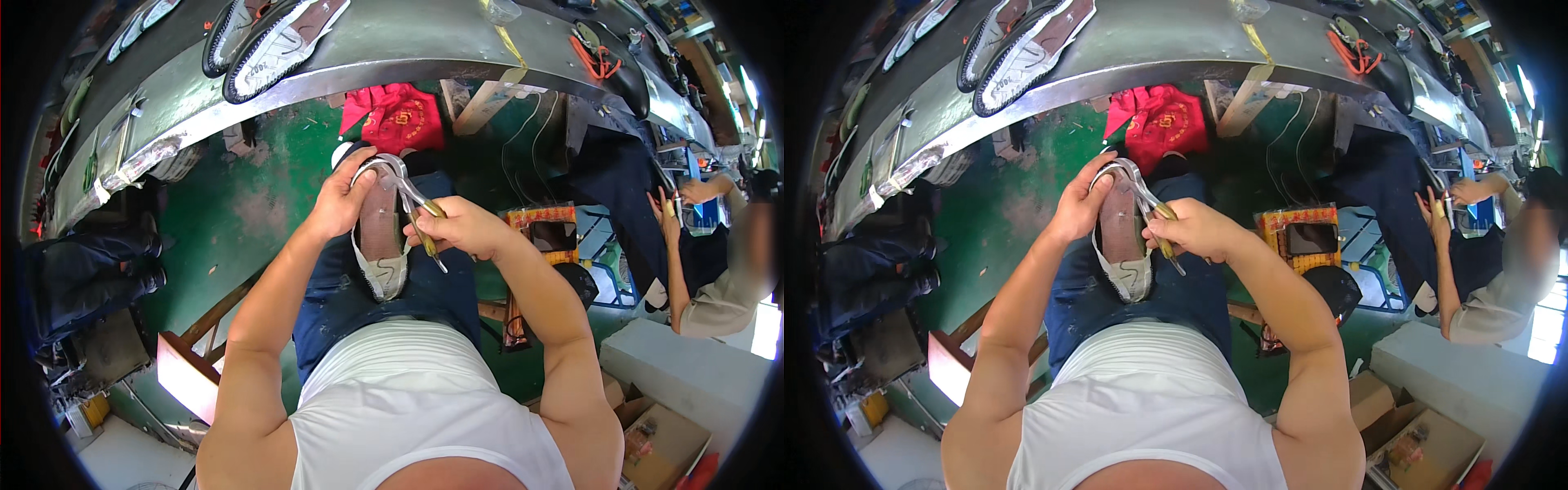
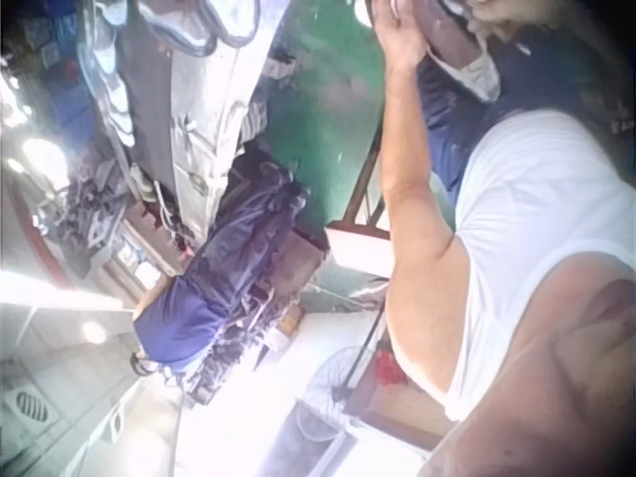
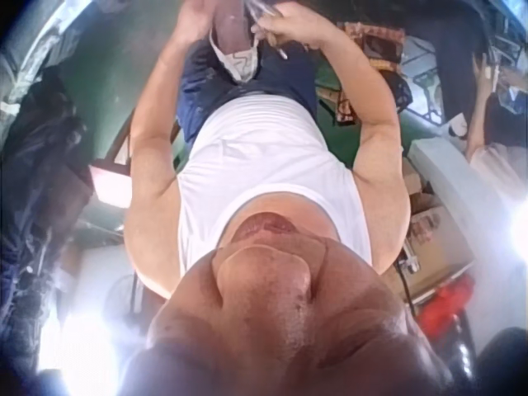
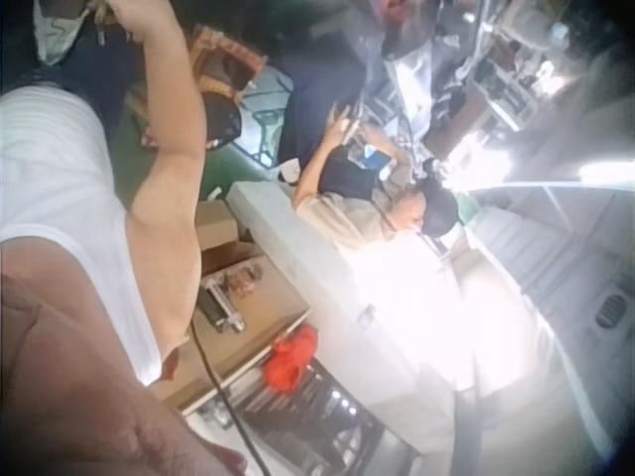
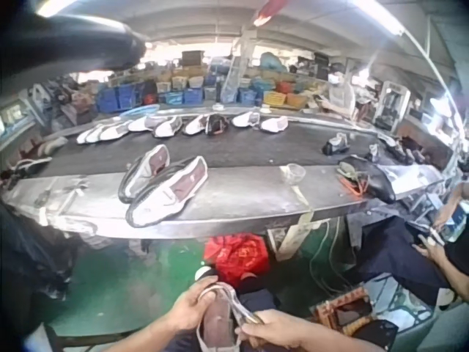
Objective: Using pliers to pull and secure shoe uppers over lasts on a conveyor belt.
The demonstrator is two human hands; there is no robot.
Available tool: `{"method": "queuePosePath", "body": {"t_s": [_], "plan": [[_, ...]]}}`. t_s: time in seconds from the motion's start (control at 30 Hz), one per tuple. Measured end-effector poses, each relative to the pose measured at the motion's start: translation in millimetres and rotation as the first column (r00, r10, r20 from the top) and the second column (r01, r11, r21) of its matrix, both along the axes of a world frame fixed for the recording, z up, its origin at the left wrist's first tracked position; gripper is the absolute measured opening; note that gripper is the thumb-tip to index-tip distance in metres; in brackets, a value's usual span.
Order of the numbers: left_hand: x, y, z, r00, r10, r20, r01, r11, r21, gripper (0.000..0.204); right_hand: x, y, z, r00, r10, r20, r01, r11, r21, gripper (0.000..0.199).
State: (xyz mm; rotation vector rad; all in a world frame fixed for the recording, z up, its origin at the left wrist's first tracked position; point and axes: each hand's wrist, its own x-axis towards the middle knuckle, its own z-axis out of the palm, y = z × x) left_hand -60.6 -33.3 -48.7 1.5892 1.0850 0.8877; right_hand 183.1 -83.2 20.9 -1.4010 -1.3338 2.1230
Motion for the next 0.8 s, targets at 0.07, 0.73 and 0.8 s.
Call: {"method": "queuePosePath", "body": {"t_s": [0.07,0.73,0.8], "plan": [[-3.0,-0.1,-5.3,1.0,-0.002,0.031,0.002,1.0,-0.01,0.039,-8.4,2.9,17.9,0.987,-0.139,-0.078,0.126,0.98,-0.154,0.028],[-7.8,-5.8,6.2,0.998,-0.012,-0.054,0.024,0.974,0.224,0.036,-27.0,-47.0,-35.2,0.908,-0.212,0.361,-0.087,0.747,0.659,0.022],[-4.1,-22.5,28.5,0.963,0.018,0.27,0.018,0.992,-0.128,0.035,-28.8,-58.2,-13.1,0.879,-0.169,0.445,-0.179,0.749,0.638,0.022]]}}
